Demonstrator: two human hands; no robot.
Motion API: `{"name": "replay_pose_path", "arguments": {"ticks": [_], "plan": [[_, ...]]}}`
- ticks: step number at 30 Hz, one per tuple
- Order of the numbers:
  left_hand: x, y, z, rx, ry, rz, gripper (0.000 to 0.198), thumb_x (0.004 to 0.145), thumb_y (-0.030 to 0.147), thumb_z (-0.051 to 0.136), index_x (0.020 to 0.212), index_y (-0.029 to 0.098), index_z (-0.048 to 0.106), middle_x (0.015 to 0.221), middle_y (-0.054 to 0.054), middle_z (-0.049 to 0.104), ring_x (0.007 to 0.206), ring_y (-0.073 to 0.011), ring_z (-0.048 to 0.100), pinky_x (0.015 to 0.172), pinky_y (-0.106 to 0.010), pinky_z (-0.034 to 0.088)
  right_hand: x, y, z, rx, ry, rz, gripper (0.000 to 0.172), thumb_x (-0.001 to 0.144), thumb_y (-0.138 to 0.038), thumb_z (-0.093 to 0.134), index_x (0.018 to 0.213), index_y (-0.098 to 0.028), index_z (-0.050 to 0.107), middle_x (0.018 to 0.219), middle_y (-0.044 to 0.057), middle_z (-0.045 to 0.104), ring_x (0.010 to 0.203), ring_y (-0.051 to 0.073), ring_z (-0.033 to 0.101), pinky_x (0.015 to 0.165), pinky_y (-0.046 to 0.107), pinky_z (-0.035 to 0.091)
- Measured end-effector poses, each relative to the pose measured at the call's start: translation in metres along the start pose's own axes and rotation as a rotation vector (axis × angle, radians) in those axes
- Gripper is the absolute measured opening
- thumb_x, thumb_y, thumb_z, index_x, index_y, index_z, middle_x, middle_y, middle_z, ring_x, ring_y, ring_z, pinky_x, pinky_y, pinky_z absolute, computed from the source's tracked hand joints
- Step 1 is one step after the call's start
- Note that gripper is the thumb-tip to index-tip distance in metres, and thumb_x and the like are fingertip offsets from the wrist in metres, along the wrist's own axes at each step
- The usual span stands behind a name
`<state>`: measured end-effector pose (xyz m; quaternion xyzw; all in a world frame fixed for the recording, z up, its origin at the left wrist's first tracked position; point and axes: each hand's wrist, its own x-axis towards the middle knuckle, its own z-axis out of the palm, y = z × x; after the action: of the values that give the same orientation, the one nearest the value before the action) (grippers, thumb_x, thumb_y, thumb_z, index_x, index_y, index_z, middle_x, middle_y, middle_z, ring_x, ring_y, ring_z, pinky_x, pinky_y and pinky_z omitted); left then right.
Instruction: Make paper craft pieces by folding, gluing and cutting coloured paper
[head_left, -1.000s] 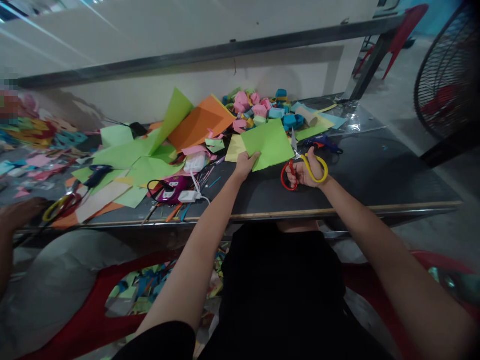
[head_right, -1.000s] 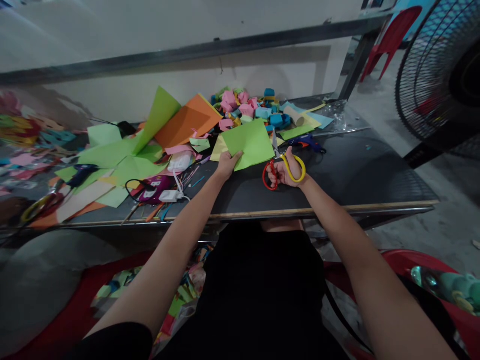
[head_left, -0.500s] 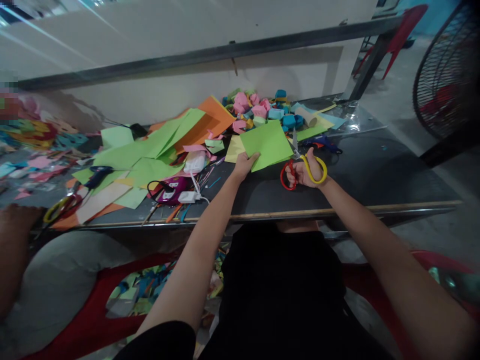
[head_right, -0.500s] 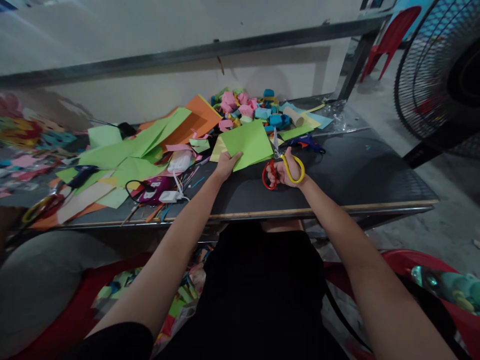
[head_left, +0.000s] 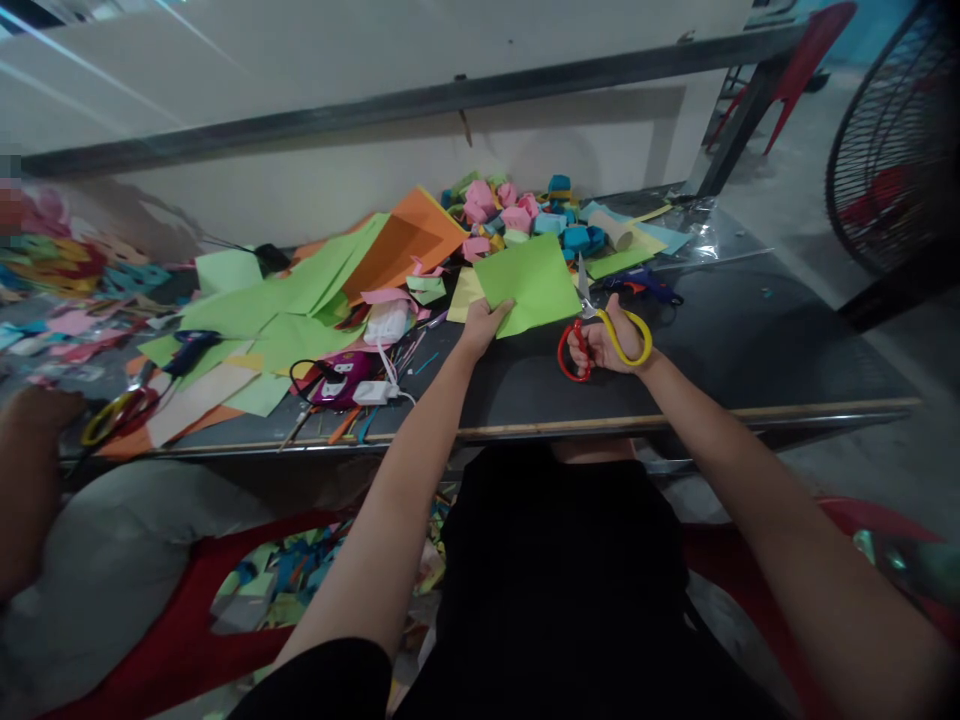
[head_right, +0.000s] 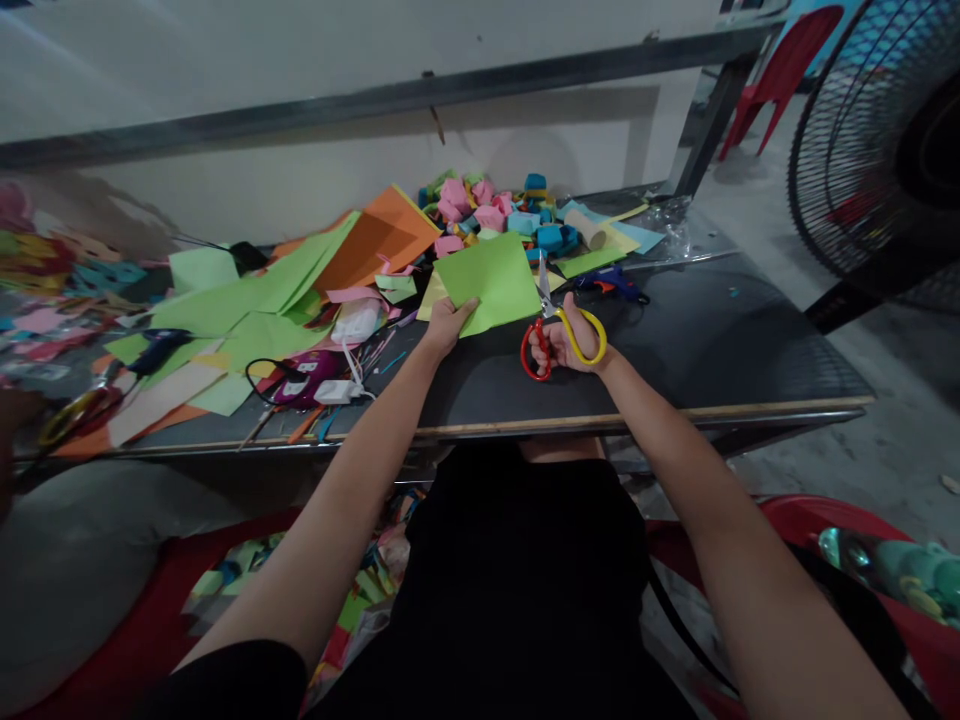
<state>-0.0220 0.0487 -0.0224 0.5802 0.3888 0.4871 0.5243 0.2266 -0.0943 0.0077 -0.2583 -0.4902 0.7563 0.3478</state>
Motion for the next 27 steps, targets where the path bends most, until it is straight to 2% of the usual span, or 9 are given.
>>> {"name": "replay_pose_path", "arguments": {"ticks": [4,9,15,22,27], "plan": [[0.009,0.000,-0.014,0.015,-0.026,0.012,0.061,0.060,0.056,0.091,0.099,0.011,0.077,0.105,-0.016,0.081,0.103,-0.0292,0.076,0.096,-0.042,0.062,-0.003,-0.002,-0.002,0.009,-0.058,0.015,0.096,0.079,-0.102,0.013,0.092,-0.018,0.057,0.071,0.004,0.056,0.066,0.018,0.055,0.066,0.032,0.051],[0.011,0.000,-0.023,0.029,-0.043,-0.014,0.063,0.056,0.056,0.094,0.097,0.011,0.077,0.096,-0.014,0.080,0.099,-0.0297,0.077,0.094,-0.043,0.062,-0.003,-0.002,-0.004,-0.022,-0.003,0.017,0.100,0.075,-0.104,0.009,0.090,-0.017,0.057,0.069,0.004,0.055,0.063,0.017,0.053,0.064,0.033,0.050],[-0.002,0.006,-0.012,0.046,-0.113,-0.077,0.058,0.064,0.049,0.092,0.101,0.007,0.077,0.096,-0.016,0.080,0.093,-0.0304,0.077,0.089,-0.047,0.063,-0.002,-0.001,-0.006,-0.029,-0.001,0.015,0.102,0.075,-0.105,0.010,0.090,-0.016,0.058,0.069,0.004,0.055,0.063,0.018,0.054,0.064,0.033,0.051],[-0.006,0.006,-0.006,0.017,-0.148,-0.065,0.062,0.059,0.055,0.093,0.098,0.009,0.077,0.092,-0.013,0.081,0.080,-0.0239,0.076,0.080,-0.039,0.063,-0.001,-0.001,-0.002,-0.031,0.036,-0.008,0.101,0.074,-0.105,0.012,0.090,-0.017,0.058,0.070,0.005,0.055,0.064,0.018,0.054,0.066,0.034,0.053],[-0.004,0.004,-0.006,0.022,-0.122,-0.067,0.064,0.056,0.058,0.094,0.095,0.009,0.078,0.090,-0.013,0.081,0.078,-0.0226,0.075,0.075,-0.035,0.061,-0.002,0.000,-0.002,-0.030,0.053,-0.032,0.101,0.074,-0.106,0.014,0.094,-0.017,0.058,0.072,0.003,0.054,0.066,0.018,0.054,0.066,0.033,0.052]]}}
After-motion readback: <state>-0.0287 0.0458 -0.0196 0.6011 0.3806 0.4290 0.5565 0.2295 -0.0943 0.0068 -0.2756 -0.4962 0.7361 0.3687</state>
